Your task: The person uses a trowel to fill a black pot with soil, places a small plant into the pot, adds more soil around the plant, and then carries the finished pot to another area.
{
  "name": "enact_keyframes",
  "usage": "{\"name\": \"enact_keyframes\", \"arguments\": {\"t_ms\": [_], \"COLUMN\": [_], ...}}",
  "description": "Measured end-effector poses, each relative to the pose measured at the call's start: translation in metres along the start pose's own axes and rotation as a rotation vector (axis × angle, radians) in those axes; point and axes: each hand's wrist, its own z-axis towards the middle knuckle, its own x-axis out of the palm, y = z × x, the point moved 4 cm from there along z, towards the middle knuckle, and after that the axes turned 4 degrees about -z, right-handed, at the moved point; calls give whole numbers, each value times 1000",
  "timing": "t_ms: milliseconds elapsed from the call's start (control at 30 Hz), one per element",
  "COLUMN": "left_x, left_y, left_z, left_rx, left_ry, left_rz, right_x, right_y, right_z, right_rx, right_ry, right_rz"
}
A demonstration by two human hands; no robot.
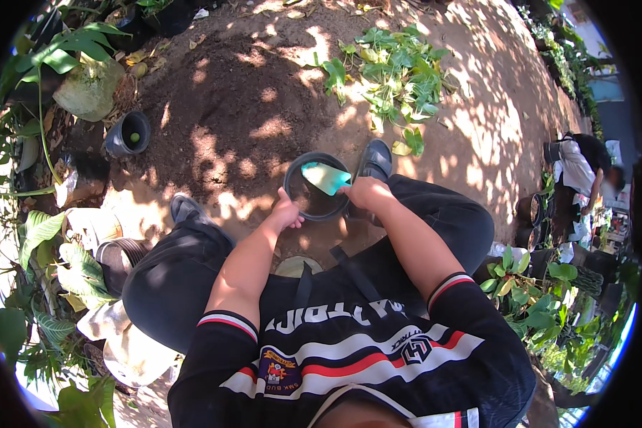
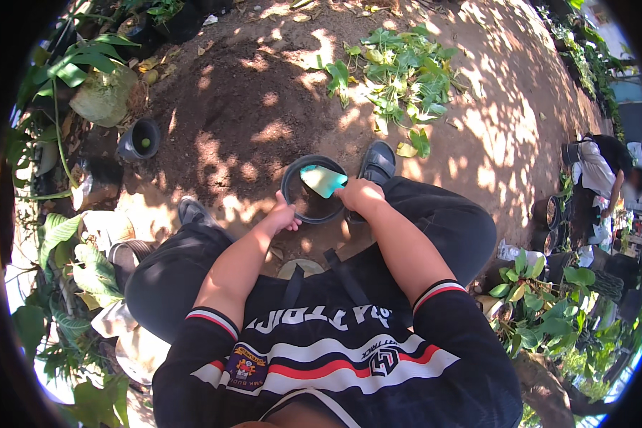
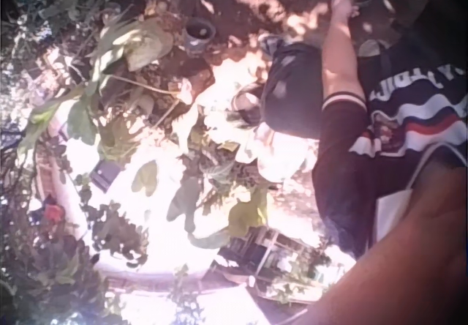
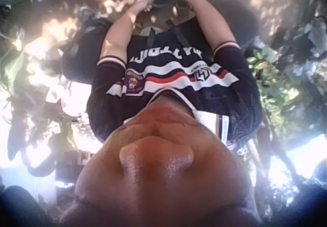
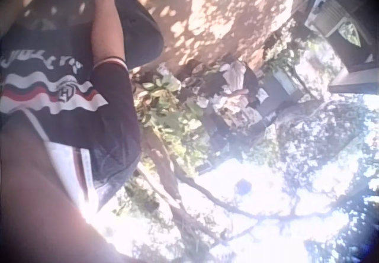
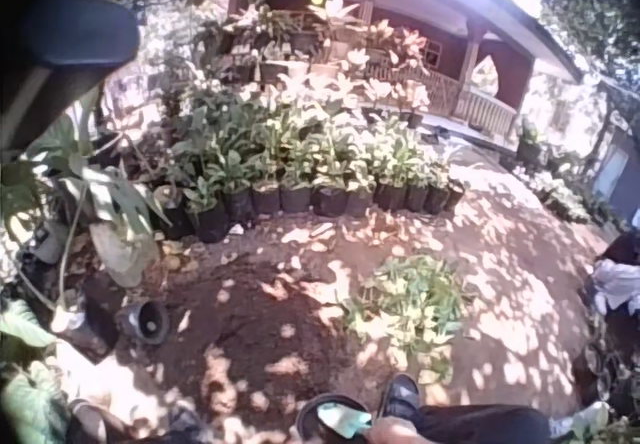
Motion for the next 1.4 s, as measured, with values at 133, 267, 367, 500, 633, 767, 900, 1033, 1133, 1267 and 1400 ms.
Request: {"name": "enact_keyframes", "arguments": {"t_ms": [133,267,367,500,633,767,900,1033,1133,1267,1400], "left_x": [-1,0,-3,-1,7,2,-1,-12,-24,-27,-25], "left_y": [1,-3,-7,1,0,1,-3,-13,-24,-35,-37], "left_z": [-3,-4,-4,-1,-14,-11,-15,-20,-18,-11,-3], "left_rx": [-26,-27,-21,24,95,117,133,175,179,180,231], "left_ry": [-45,-23,-23,-45,-152,-158,-356,-603,-595,-535,-492], "left_rz": [11,33,-10,-80,-78,-76,149,392,388,454,552], "right_x": [-21,3,14,1,-1,24,26,14,17,48,63], "right_y": [8,-8,-13,-2,-5,-8,-3,6,14,23,15], "right_z": [-14,8,12,4,-1,3,-3,-15,-22,-9,-3], "right_rx": [-29,14,5,53,88,138,160,132,77,74,60], "right_ry": [7,-6,-10,80,78,109,95,117,87,-12,-19], "right_rz": [-43,10,41,10,15,115,154,150,155,81,136]}}
